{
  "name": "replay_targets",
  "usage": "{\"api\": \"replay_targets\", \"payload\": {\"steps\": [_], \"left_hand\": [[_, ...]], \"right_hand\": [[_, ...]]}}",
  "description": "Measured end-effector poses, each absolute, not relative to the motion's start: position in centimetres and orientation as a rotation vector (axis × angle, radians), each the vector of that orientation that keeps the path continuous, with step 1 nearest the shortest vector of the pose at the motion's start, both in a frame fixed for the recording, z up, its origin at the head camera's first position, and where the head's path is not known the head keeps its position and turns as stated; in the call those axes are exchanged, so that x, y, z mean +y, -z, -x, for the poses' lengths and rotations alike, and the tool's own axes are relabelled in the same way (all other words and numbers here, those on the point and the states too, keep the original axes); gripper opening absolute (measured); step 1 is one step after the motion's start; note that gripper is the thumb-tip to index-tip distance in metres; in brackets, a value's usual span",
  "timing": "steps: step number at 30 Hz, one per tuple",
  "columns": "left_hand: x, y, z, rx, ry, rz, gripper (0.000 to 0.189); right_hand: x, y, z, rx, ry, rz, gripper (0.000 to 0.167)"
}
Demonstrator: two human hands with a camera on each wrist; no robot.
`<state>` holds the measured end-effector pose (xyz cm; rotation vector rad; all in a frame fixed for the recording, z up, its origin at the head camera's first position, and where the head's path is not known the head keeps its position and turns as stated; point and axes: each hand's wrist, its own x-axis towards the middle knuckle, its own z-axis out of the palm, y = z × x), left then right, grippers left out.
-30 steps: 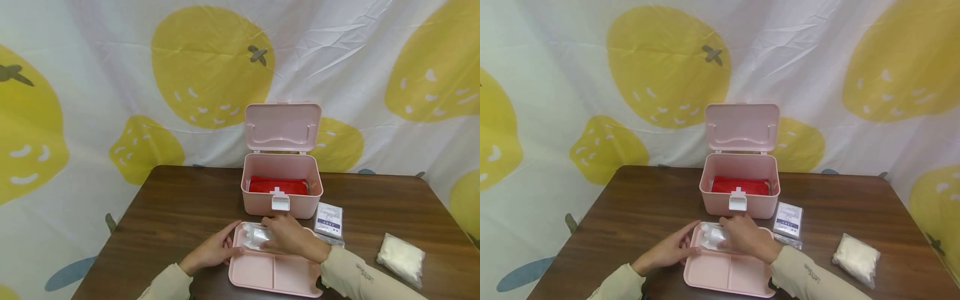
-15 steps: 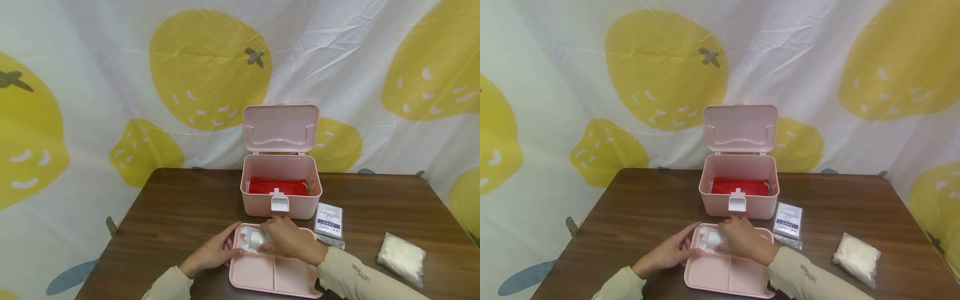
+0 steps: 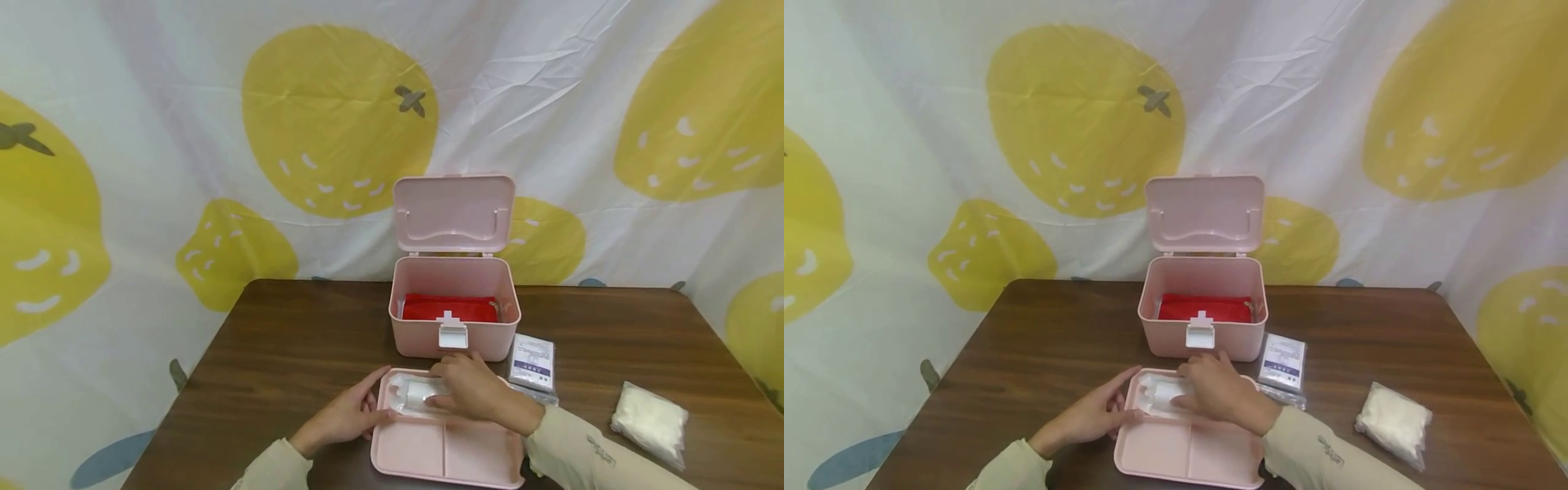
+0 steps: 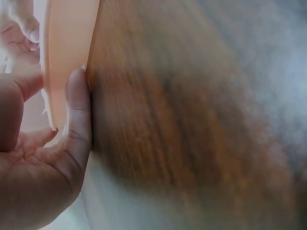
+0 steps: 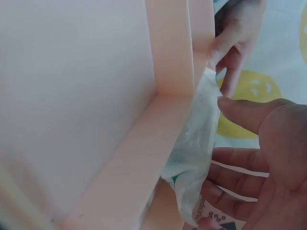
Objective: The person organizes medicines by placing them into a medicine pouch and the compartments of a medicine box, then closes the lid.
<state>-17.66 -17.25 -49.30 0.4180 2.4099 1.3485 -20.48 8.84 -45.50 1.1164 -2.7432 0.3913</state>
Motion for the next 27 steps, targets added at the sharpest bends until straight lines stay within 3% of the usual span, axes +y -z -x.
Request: {"api": "replay_targets", "payload": {"steps": [11, 15, 23, 27], "left_hand": [[-17.4, 49.2, 17.4, 2.417, -1.355, -0.435, 0.072], [-17.3, 49.3, 17.4, 2.414, -1.369, -0.433, 0.071], [-17.2, 49.3, 17.3, 2.418, -1.381, -0.449, 0.071], [-17.1, 49.3, 17.3, 2.419, -1.380, -0.447, 0.070]], "right_hand": [[12.2, 44.4, 20.0, -2.662, -0.581, -1.088, 0.027], [14.3, 43.4, 19.9, -2.643, -0.682, -1.039, 0.019], [19.4, 42.3, 20.0, -2.805, -0.804, -0.638, 0.008], [22.0, 42.9, 20.8, -2.895, -0.867, -0.403, 0.020]]}}
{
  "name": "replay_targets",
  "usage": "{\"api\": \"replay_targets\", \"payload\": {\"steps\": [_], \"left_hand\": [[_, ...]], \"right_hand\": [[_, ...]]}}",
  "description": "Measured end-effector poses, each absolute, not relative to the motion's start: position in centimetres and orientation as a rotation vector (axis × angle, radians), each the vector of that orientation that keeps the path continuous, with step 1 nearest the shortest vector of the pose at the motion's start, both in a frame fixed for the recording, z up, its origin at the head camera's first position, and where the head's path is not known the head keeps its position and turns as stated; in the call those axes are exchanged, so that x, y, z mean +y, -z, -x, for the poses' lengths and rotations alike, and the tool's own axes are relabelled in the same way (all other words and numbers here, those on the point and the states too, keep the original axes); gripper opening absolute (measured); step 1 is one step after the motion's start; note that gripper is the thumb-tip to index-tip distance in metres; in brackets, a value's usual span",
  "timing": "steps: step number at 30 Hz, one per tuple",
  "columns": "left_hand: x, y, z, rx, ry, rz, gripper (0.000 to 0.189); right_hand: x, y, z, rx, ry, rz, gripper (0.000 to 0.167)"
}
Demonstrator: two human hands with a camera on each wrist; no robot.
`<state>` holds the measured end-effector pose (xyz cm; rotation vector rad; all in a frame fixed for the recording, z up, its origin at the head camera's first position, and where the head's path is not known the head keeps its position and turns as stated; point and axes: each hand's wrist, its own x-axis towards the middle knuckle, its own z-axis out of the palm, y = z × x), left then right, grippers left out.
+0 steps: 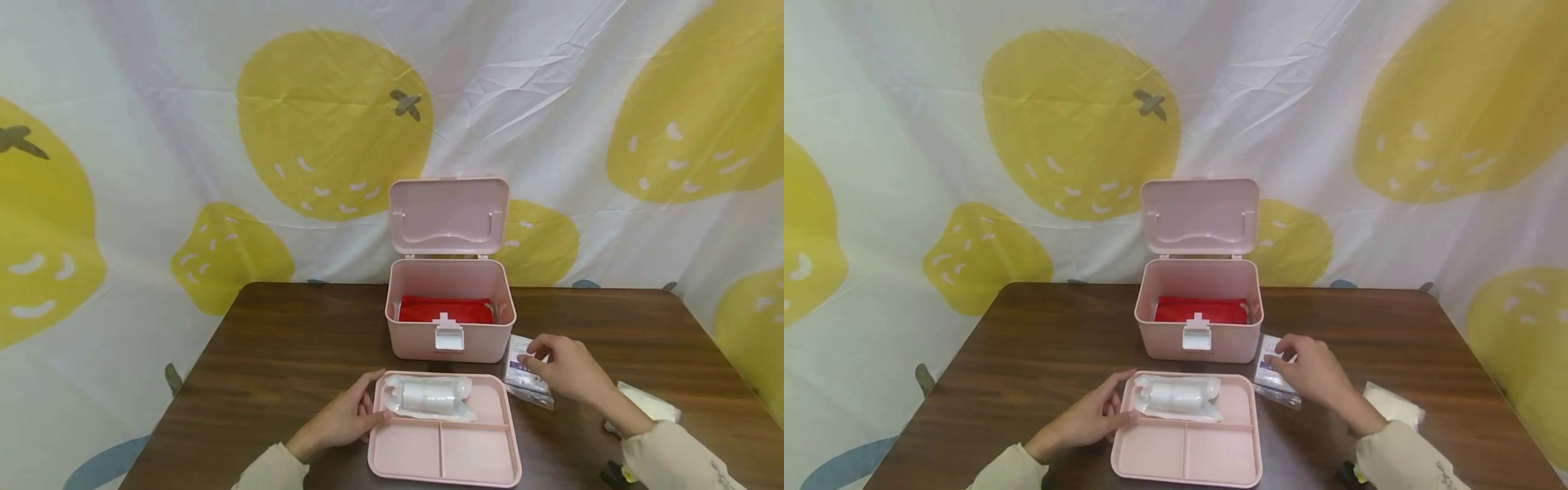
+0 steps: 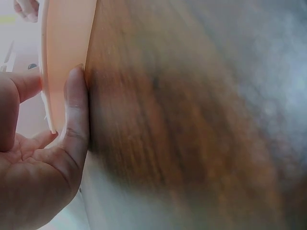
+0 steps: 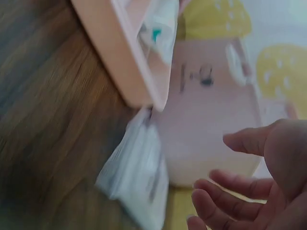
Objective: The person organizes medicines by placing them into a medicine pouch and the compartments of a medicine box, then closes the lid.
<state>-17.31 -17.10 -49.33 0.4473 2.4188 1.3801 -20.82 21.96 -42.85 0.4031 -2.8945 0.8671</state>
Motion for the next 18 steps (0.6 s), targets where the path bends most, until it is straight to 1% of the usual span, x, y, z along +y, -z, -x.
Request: {"api": "replay_targets", "payload": {"steps": [6, 12, 15, 18], "left_hand": [[-17.2, 49.6, 17.4, 2.416, -1.377, -0.432, 0.071], [-17.2, 49.7, 17.4, 2.402, -1.399, -0.432, 0.071], [-17.2, 49.6, 17.4, 2.394, -1.405, -0.430, 0.072], [-17.2, 49.6, 17.4, 2.393, -1.408, -0.431, 0.072]], "right_hand": [[24.4, 44.7, 22.0, -2.990, -0.926, -0.143, 0.052], [25.4, 46.4, 23.2, -3.091, -0.992, -0.007, 0.082], [25.7, 47.1, 23.8, -3.097, -1.091, 0.032, 0.089], [25.9, 47.6, 24.3, -3.065, -1.233, 0.098, 0.086]]}}
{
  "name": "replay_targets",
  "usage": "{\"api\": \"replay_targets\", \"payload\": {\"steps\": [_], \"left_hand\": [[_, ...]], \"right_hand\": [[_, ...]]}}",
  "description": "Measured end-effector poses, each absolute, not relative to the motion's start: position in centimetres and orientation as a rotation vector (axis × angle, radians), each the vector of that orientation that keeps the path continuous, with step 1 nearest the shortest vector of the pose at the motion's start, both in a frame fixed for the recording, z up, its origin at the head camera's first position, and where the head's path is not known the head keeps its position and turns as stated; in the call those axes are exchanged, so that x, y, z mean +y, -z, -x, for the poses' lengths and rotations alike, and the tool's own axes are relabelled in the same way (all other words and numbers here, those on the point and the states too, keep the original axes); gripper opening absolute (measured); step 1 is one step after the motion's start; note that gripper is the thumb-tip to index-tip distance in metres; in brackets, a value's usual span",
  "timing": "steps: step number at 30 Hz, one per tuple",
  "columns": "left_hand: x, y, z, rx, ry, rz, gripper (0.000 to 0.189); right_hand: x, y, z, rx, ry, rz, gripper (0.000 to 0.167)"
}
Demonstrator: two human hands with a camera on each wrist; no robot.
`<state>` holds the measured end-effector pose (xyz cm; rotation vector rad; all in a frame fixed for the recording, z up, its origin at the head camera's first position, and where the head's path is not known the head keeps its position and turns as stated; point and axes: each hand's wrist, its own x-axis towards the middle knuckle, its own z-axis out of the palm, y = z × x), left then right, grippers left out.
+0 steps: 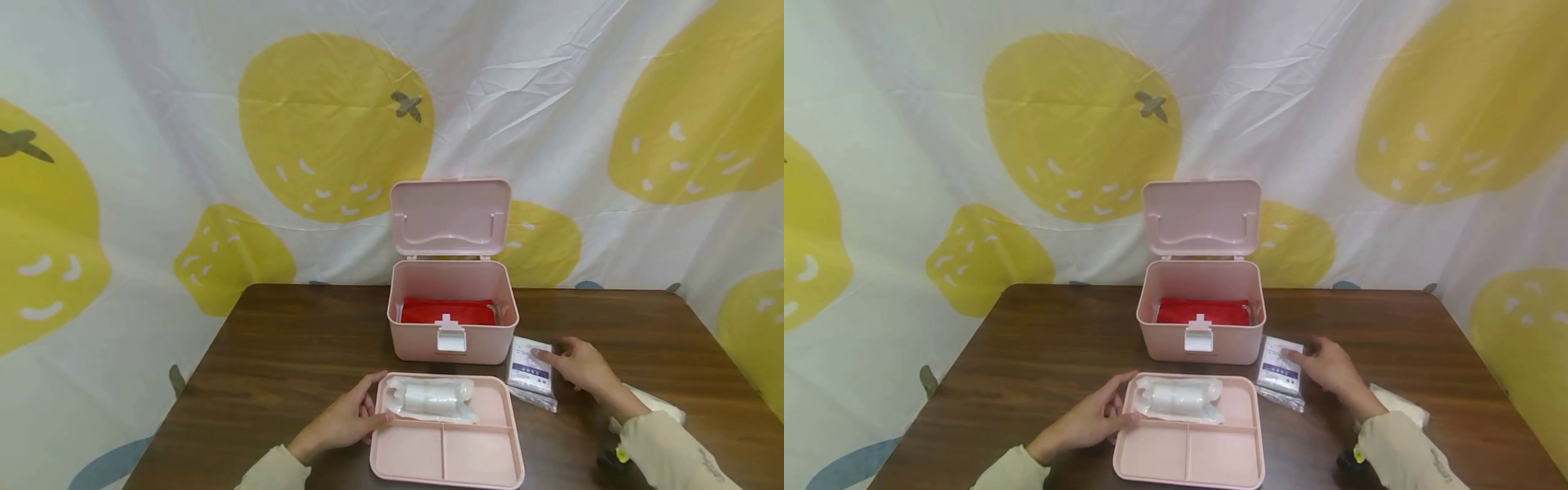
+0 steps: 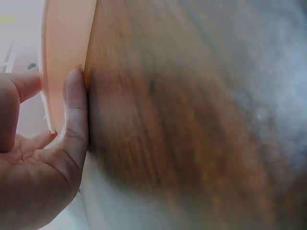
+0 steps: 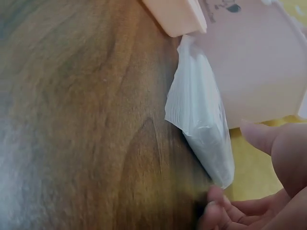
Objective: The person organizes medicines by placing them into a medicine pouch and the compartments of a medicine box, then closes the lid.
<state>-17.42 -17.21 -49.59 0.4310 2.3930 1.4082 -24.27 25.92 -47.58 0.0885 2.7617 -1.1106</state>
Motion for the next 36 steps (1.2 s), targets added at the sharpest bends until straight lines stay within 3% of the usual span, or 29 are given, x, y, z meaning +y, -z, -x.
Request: {"api": "replay_targets", "payload": {"steps": [9, 21, 26, 32, 36], "left_hand": [[-17.2, 49.6, 17.5, 2.404, -1.399, -0.439, 0.072], [-17.2, 49.6, 17.5, 2.379, -1.417, -0.428, 0.073], [-17.1, 49.7, 17.5, 2.373, -1.414, -0.424, 0.074], [-17.3, 49.7, 17.6, 2.381, -1.408, -0.427, 0.074], [-17.3, 49.7, 17.6, 2.387, -1.398, -0.434, 0.074]], "right_hand": [[25.7, 47.6, 24.2, 2.632, 1.368, -0.266, 0.063], [24.8, 46.7, 23.9, 2.376, 1.625, -0.325, 0.067], [25.2, 46.2, 23.6, 2.309, 1.708, -0.279, 0.069], [25.5, 45.5, 23.0, 2.272, 1.775, -0.200, 0.038], [25.5, 45.3, 22.6, 2.179, 1.839, -0.122, 0.047]]}}
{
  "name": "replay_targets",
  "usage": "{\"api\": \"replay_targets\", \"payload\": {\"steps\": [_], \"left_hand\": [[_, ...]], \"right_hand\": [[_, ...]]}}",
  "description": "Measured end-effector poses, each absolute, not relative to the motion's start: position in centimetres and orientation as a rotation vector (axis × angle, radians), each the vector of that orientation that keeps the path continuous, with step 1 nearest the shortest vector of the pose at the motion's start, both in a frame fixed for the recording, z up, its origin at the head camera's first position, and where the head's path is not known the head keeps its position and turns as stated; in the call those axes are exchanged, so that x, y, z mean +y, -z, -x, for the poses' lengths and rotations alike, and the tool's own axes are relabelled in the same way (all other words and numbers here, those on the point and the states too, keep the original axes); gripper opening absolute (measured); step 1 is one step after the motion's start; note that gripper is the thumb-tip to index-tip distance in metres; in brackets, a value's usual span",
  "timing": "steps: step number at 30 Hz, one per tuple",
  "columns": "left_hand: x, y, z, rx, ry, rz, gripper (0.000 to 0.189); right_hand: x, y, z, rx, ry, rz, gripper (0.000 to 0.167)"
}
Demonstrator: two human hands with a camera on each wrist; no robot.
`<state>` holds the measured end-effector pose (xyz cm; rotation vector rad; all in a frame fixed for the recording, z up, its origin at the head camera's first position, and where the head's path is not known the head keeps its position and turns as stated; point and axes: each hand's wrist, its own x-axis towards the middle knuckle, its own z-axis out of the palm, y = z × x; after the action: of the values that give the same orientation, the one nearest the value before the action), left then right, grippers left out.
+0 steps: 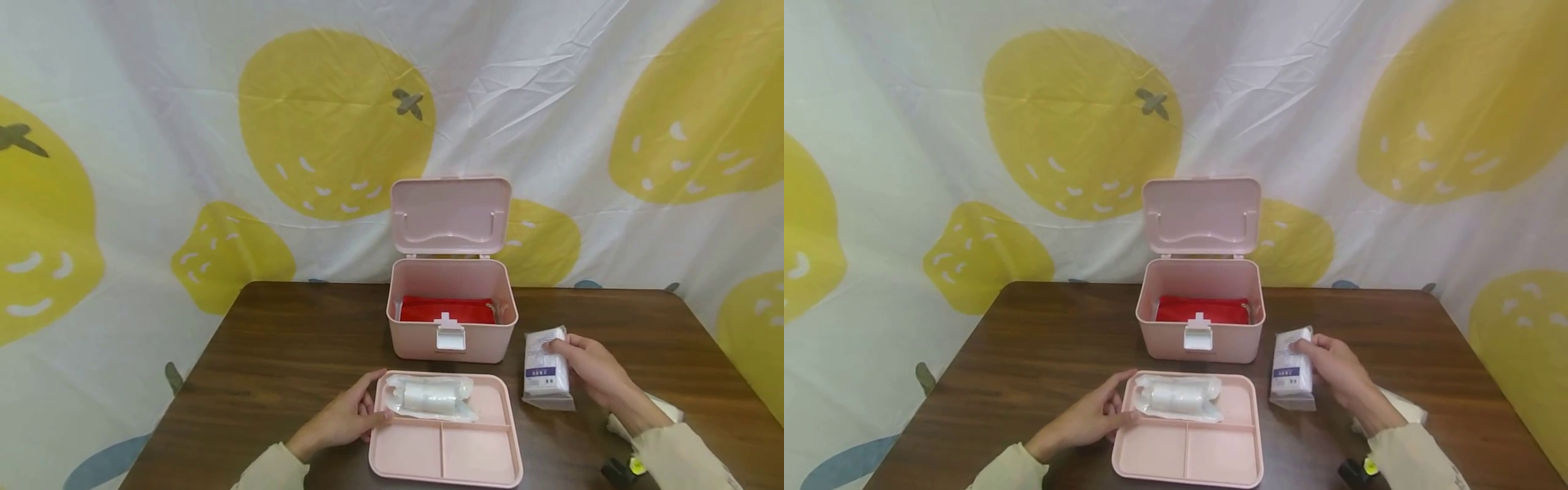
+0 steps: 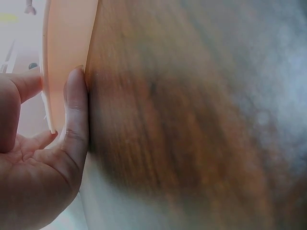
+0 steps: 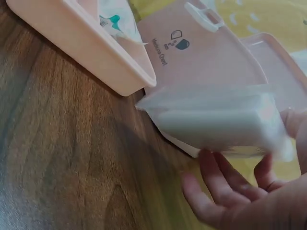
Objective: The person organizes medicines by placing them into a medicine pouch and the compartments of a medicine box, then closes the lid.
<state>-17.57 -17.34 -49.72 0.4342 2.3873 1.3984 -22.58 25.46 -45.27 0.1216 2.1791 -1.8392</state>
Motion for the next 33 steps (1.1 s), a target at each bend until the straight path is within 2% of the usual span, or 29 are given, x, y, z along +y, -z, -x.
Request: {"api": "replay_targets", "payload": {"steps": [3, 9, 15, 25, 33], "left_hand": [[-17.4, 49.7, 17.5, 2.393, -1.391, -0.438, 0.073], [-17.4, 49.8, 17.4, 2.384, -1.409, -0.441, 0.071], [-17.4, 49.8, 17.4, 2.378, -1.414, -0.427, 0.071], [-17.4, 49.8, 17.5, 2.386, -1.415, -0.443, 0.071], [-17.3, 49.8, 17.5, 2.370, -1.429, -0.439, 0.072]], "right_hand": [[25.3, 45.2, 22.4, 2.055, 1.923, -0.065, 0.056], [25.2, 45.4, 22.2, 1.781, 2.077, -0.009, 0.035], [25.2, 45.9, 21.9, 1.668, 2.038, -0.004, 0.041], [23.2, 45.9, 20.6, 1.768, 1.939, 0.158, 0.013], [21.0, 45.6, 20.0, 1.885, 1.879, 0.283, 0.016]]}}
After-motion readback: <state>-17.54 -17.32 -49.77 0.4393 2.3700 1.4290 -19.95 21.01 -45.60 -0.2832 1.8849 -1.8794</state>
